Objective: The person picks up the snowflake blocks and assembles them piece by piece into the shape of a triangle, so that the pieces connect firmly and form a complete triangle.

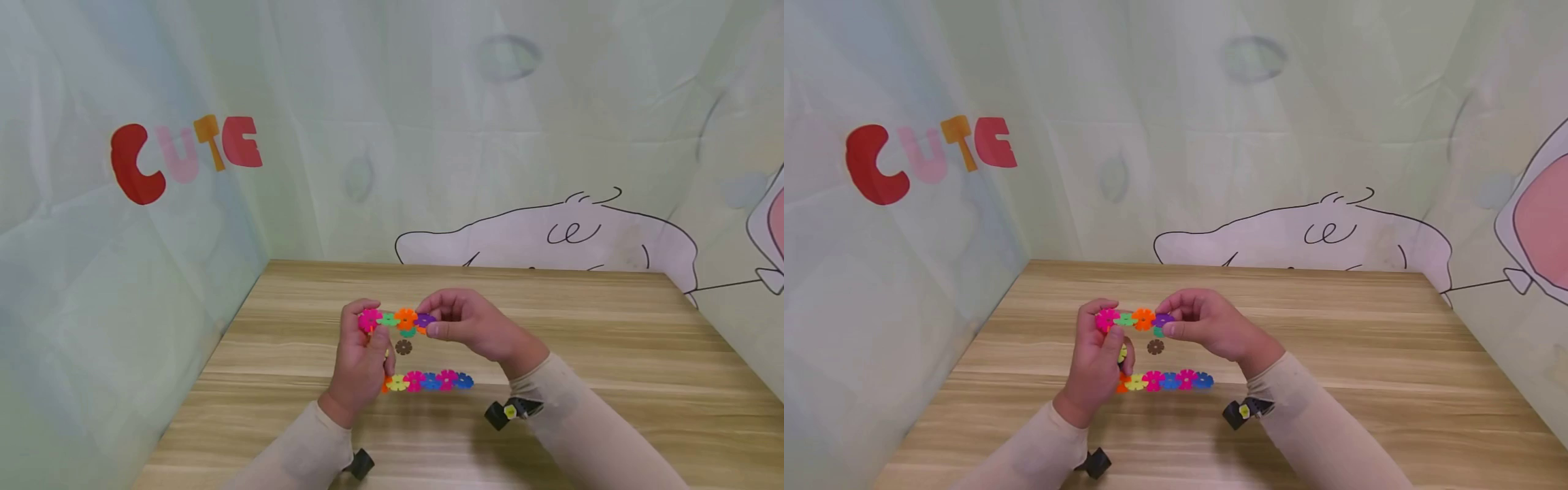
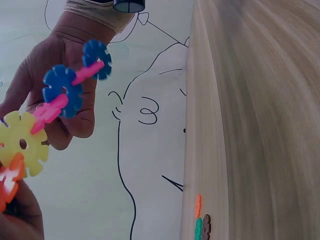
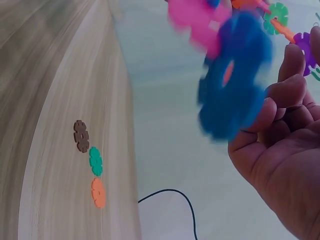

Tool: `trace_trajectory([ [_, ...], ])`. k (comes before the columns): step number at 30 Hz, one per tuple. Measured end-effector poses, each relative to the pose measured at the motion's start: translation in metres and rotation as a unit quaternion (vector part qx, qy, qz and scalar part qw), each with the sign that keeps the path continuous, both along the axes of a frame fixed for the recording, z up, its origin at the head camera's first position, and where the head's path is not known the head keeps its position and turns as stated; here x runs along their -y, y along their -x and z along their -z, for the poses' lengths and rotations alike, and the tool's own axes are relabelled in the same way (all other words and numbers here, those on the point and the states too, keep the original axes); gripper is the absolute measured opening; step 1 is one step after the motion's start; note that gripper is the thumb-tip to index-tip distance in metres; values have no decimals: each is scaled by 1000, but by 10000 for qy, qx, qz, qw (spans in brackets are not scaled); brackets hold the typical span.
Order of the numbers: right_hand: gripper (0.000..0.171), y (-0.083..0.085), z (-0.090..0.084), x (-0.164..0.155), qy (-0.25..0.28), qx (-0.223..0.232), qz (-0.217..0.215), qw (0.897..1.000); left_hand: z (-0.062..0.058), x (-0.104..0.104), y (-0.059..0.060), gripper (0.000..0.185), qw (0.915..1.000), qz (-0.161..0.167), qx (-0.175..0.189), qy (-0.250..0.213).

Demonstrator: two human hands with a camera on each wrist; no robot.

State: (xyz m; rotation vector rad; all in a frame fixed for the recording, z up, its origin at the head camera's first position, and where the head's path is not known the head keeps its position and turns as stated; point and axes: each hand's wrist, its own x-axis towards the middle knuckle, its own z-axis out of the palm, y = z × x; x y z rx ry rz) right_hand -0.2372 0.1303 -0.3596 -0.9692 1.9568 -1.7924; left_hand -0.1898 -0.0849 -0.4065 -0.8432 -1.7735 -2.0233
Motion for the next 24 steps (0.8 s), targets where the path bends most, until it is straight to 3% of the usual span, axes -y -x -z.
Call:
trace_trajectory([
  [12, 23, -3, -1, 4, 24, -21, -65, 10000, -2, 2, 2, 27, 9996, 292, -53, 43],
  [24, 21, -2, 2, 10, -72, -42, -43, 10000, -5, 3, 2, 20, 9997, 121, 2, 196],
])
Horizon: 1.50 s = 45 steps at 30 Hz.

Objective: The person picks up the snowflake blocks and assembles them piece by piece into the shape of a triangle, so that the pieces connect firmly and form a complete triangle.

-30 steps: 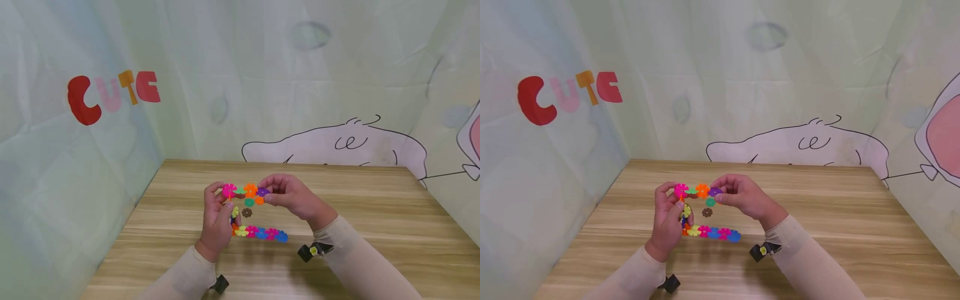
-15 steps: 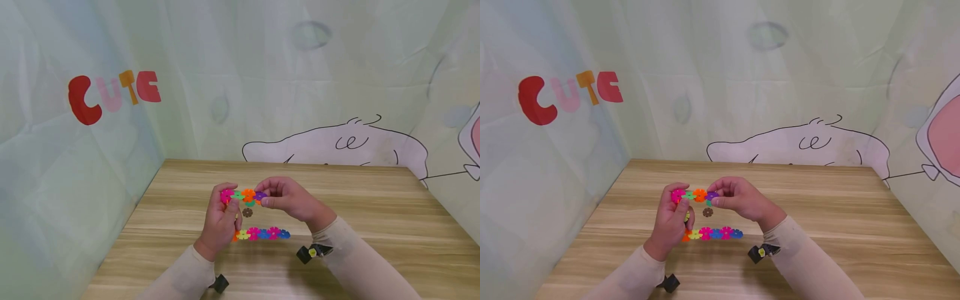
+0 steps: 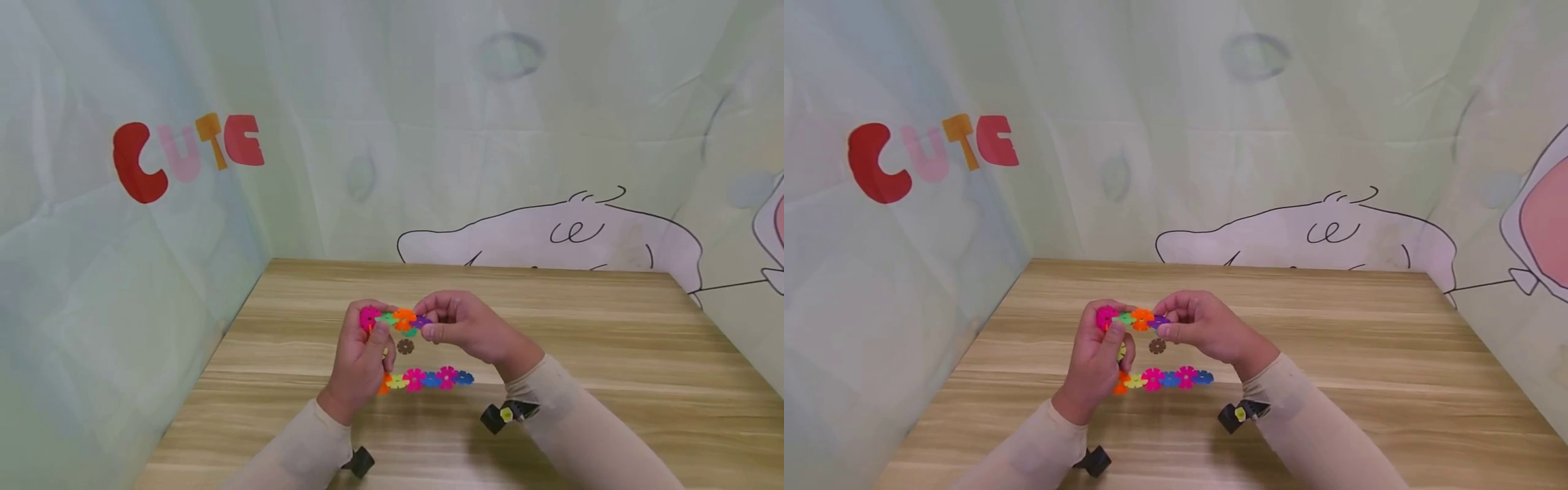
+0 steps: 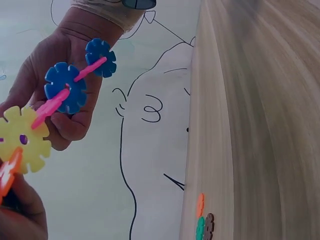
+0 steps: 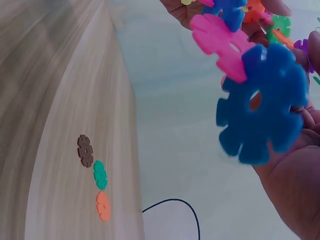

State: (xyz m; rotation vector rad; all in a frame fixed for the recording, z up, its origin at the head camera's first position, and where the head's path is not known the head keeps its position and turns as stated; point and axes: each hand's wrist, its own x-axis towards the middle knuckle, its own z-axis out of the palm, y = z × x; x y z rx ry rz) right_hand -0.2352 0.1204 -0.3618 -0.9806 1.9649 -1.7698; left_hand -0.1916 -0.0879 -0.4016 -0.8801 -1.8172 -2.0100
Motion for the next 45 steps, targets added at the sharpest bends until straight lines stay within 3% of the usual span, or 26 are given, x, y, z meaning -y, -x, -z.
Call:
trace_trajectory([
  [8, 28, 10, 0, -9, -324, -26, 137, 9994, -1, 4, 5, 22, 9995, -55, 299, 14],
  [13, 30, 28, 10, -19, -827, 133, 809, 9932, -2, 8, 7, 21, 9986, -222, 485, 1],
  [18, 29, 51, 31, -26, -1549, 26, 1428, 9776, -3, 11, 8, 21, 9984, -254, 490, -75],
  [23, 26, 67, 50, -25, -2426, -299, 1698, 9547, -4, 11, 8, 21, 9991, -110, 387, -161],
  [32, 22, 84, 68, -15, -3392, -97, 1752, 9242, -4, 11, 8, 20, 9989, -82, 422, -182],
  [37, 26, 89, 73, -10, -3853, -307, 1573, 9088, -5, 11, 7, 22, 9986, -83, 496, -143],
  [45, 27, 88, 74, 2, -4200, -461, 1483, 8942, -4, 12, 7, 22, 9985, -117, 525, -115],
])
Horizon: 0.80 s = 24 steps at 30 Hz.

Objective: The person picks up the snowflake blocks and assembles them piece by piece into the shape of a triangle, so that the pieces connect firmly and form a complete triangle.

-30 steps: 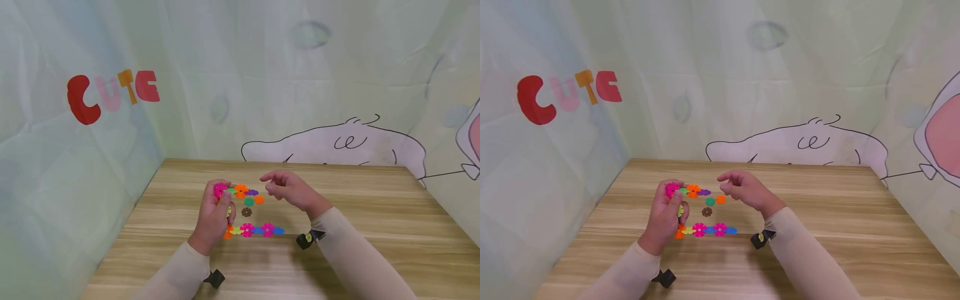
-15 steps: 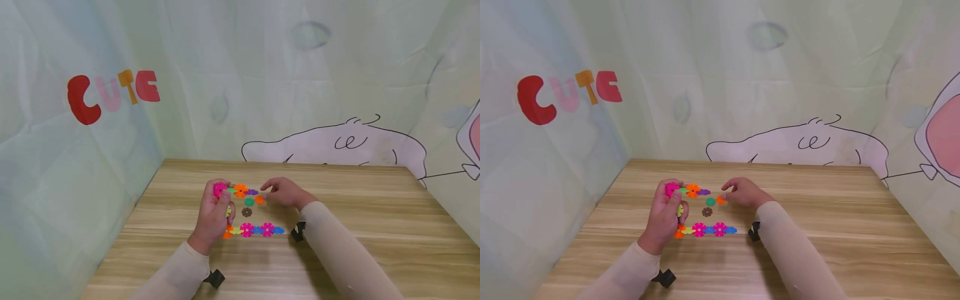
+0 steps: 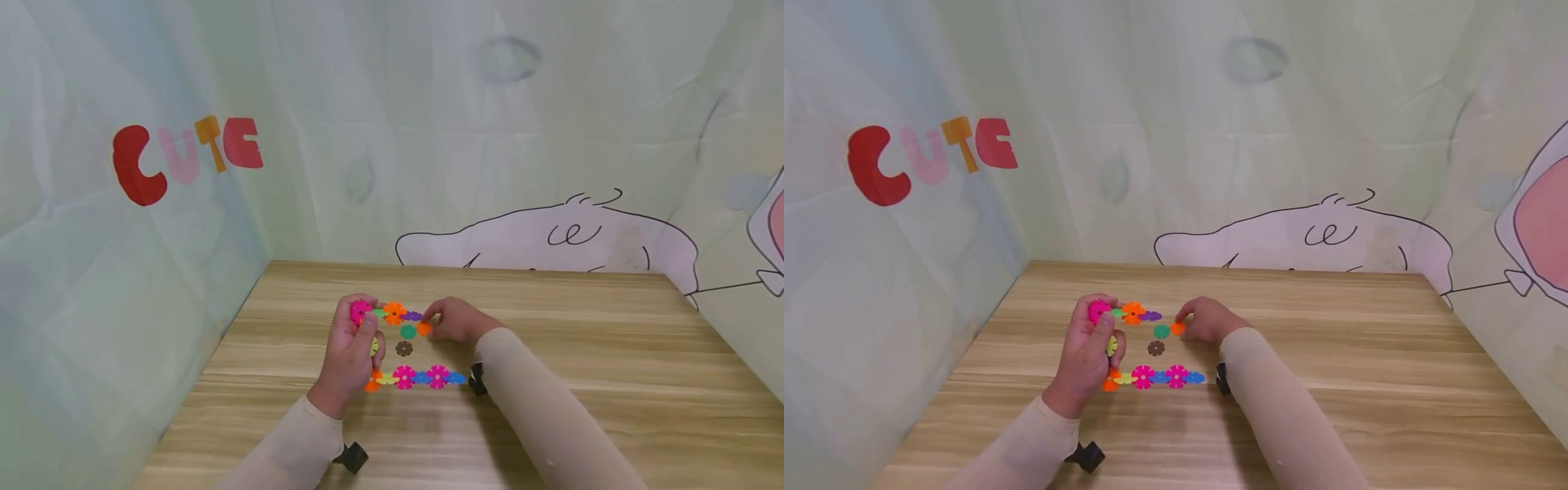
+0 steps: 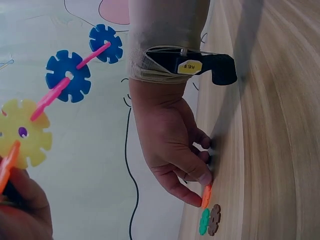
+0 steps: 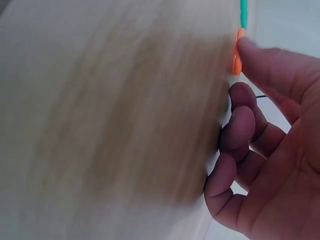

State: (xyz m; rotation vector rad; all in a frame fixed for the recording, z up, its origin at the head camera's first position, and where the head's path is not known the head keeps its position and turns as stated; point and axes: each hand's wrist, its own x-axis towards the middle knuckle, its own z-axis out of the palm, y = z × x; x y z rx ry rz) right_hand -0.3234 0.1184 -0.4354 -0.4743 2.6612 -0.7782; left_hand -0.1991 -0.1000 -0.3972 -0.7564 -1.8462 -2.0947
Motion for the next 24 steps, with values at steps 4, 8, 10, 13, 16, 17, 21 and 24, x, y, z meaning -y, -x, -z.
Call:
trace_trajectory([
  [4, 21, -1, 0, 3, -64, 81, 75, 9999, 0, 0, 0, 23, 10000, -4, 27, -6],
  [8, 19, -1, 0, 3, -96, 147, 91, 9998, -1, 0, -1, 23, 10000, -30, 28, 13],
  [10, 20, 0, 0, 2, -112, 124, 67, 9998, 0, 0, -1, 22, 10000, -30, 28, 20],
  [13, 22, 0, 1, 1, -81, 116, 56, 9999, 0, 0, 0, 23, 10000, -39, 51, 27],
  [16, 24, 0, 1, -1, -18, 101, 8, 9999, 1, 0, 0, 23, 9999, -63, 76, 18],
  [17, 24, 0, 1, -2, 33, 119, -4, 9999, 1, 0, 0, 23, 9999, -67, 77, 13],
  [21, 23, -2, 2, -6, 284, 143, -85, 9995, 2, 0, 1, 23, 10000, -63, 64, 4],
  [24, 23, -6, 1, -11, 653, 168, -61, 9977, 2, 0, 1, 23, 10000, -46, 66, 15],
])
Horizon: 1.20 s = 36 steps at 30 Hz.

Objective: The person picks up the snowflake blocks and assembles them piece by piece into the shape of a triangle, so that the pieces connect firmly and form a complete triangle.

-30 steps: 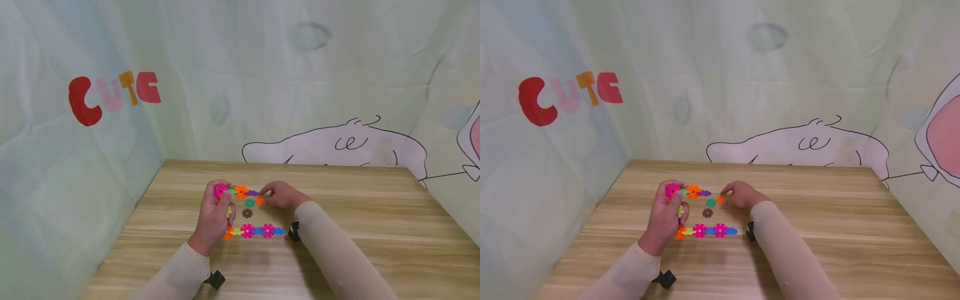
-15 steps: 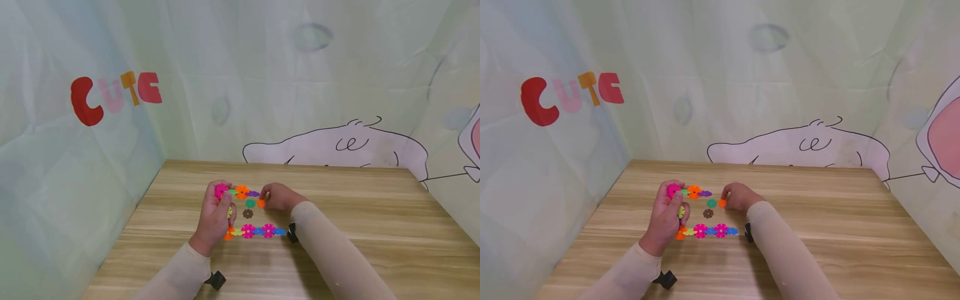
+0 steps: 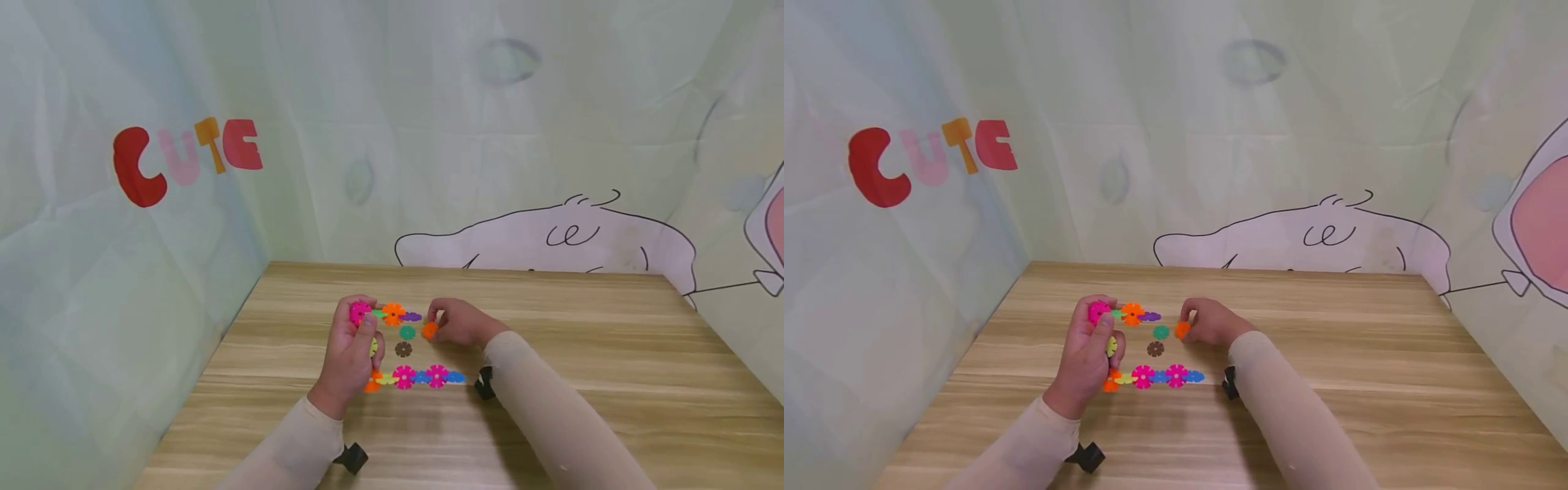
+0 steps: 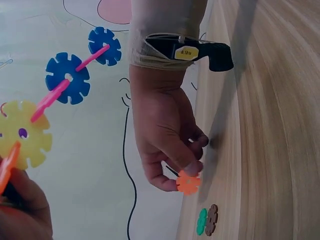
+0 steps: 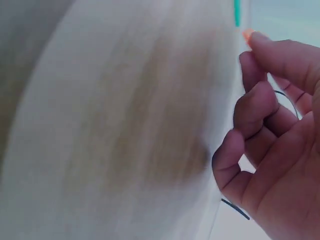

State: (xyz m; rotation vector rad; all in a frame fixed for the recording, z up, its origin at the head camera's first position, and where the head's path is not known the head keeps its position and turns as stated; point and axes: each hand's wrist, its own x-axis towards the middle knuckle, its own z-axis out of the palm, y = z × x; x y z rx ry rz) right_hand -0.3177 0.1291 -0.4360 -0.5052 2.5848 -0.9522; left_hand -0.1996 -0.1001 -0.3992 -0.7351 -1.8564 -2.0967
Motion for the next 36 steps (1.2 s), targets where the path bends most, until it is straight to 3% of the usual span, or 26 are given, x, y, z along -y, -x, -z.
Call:
trace_trajectory([
  [9, 27, -22, -29, -7, 1308, -368, -43, 9907, 1, 1, 0, 25, 9999, -69, 77, -22],
  [17, 31, -55, -60, -13, 2803, -597, -660, 9558, 1, 1, 1, 24, 9996, -229, 153, 34],
  [25, 29, -73, -74, -8, 3319, -858, -965, 9344, -1, 2, 0, 29, 9997, -209, 88, 22],
  [36, 27, -76, -73, -2, 3385, -1060, -1043, 9291, -1, 2, 0, 28, 9996, -246, 108, -5],
])
